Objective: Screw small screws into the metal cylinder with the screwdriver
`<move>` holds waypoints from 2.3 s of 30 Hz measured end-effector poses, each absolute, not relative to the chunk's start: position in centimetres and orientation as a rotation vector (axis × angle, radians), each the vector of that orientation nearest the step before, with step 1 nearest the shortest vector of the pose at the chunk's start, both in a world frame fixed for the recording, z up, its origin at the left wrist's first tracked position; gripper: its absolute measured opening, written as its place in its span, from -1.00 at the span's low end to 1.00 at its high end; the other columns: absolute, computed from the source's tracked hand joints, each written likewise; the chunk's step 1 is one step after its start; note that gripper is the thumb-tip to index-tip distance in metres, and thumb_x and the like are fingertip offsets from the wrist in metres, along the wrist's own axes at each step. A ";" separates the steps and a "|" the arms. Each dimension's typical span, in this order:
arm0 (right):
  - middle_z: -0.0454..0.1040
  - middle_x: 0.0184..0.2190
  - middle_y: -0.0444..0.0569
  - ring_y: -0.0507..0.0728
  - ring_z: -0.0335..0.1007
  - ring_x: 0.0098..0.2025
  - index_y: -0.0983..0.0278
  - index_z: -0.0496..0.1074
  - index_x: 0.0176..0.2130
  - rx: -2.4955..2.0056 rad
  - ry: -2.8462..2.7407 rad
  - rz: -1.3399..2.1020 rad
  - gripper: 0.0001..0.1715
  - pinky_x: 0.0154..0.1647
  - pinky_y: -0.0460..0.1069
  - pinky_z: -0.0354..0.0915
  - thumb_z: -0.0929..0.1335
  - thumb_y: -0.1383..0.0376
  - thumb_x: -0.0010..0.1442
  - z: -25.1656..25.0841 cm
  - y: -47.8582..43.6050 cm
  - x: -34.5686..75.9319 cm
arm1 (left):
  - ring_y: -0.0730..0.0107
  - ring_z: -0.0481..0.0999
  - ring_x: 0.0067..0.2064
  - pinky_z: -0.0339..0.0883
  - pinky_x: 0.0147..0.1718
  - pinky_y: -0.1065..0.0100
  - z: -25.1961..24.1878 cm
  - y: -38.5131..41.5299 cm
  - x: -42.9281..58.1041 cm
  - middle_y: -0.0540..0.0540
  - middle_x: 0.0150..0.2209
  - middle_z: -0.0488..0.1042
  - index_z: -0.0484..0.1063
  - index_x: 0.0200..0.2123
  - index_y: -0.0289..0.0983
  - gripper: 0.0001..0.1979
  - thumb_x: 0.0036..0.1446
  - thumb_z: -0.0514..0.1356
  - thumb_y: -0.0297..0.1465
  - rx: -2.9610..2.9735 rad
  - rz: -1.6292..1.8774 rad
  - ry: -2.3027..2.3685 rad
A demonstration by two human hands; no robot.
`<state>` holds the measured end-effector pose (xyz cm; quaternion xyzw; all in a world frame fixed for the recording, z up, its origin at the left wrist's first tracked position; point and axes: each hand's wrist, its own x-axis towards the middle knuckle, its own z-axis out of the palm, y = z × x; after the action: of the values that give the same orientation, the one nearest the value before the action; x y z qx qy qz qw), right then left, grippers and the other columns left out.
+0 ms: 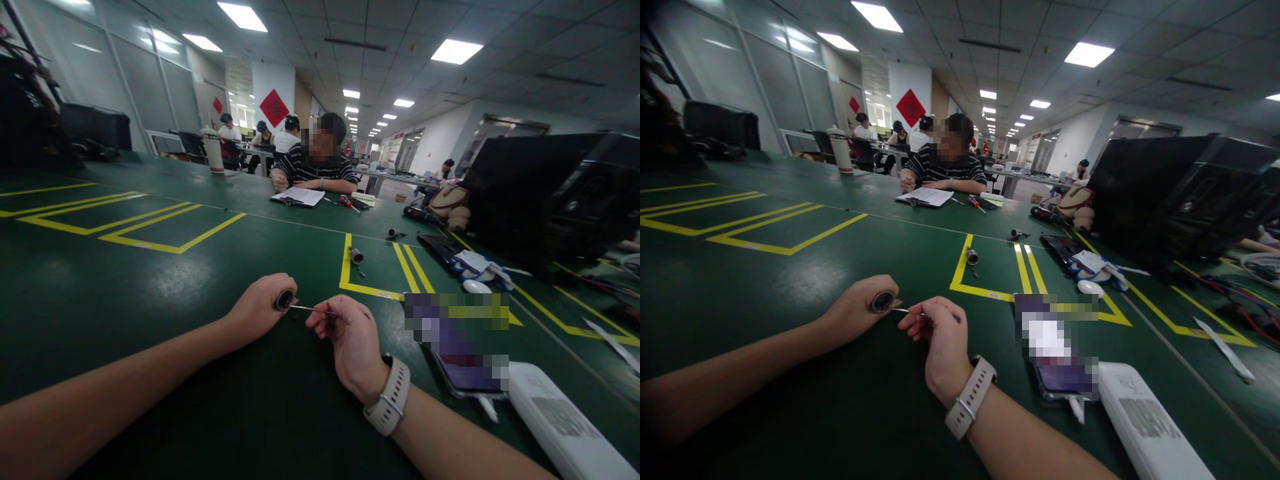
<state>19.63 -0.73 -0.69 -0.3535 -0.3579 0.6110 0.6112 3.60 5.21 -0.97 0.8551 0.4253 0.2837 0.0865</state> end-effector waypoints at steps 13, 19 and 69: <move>0.41 -0.67 -0.10 0.00 0.22 -0.60 0.32 0.39 -0.59 -0.923 -0.897 1.287 -0.79 -0.56 -0.10 0.11 0.25 0.34 -0.02 -0.8 -1.0 19.7 | 0.42 0.28 -0.46 0.10 -0.49 0.41 -0.7 5.0 3.6 0.03 -0.53 0.28 0.22 -0.56 -0.27 -0.87 0.01 0.08 -0.47 2.587 0.807 1.300; 0.41 -0.67 -0.10 0.01 0.22 -0.59 0.31 0.39 -0.59 -0.951 -0.907 1.274 -0.78 -0.56 -0.09 0.12 0.24 0.34 -0.01 -0.5 -1.0 19.7 | 0.41 0.28 -0.46 0.10 -0.49 0.41 -0.6 5.0 3.6 0.02 -0.52 0.28 0.23 -0.56 -0.27 -0.87 0.01 0.08 -0.47 2.589 0.797 1.301; 0.39 -0.52 -0.10 0.05 0.28 -0.41 0.29 0.43 -0.51 -0.956 -1.348 1.116 -0.75 -0.36 -0.04 0.19 0.24 0.34 0.13 -0.1 -1.8 19.4 | 0.41 0.30 -0.46 0.10 -0.47 0.39 -0.9 4.9 3.6 0.02 -0.53 0.29 0.24 -0.55 -0.28 -0.88 0.01 0.08 -0.48 2.670 0.803 1.275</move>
<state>19.37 -1.85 -0.12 -0.4026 -0.5678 0.4699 0.5429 3.62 4.87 -0.86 0.8702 0.4157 0.2617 0.0380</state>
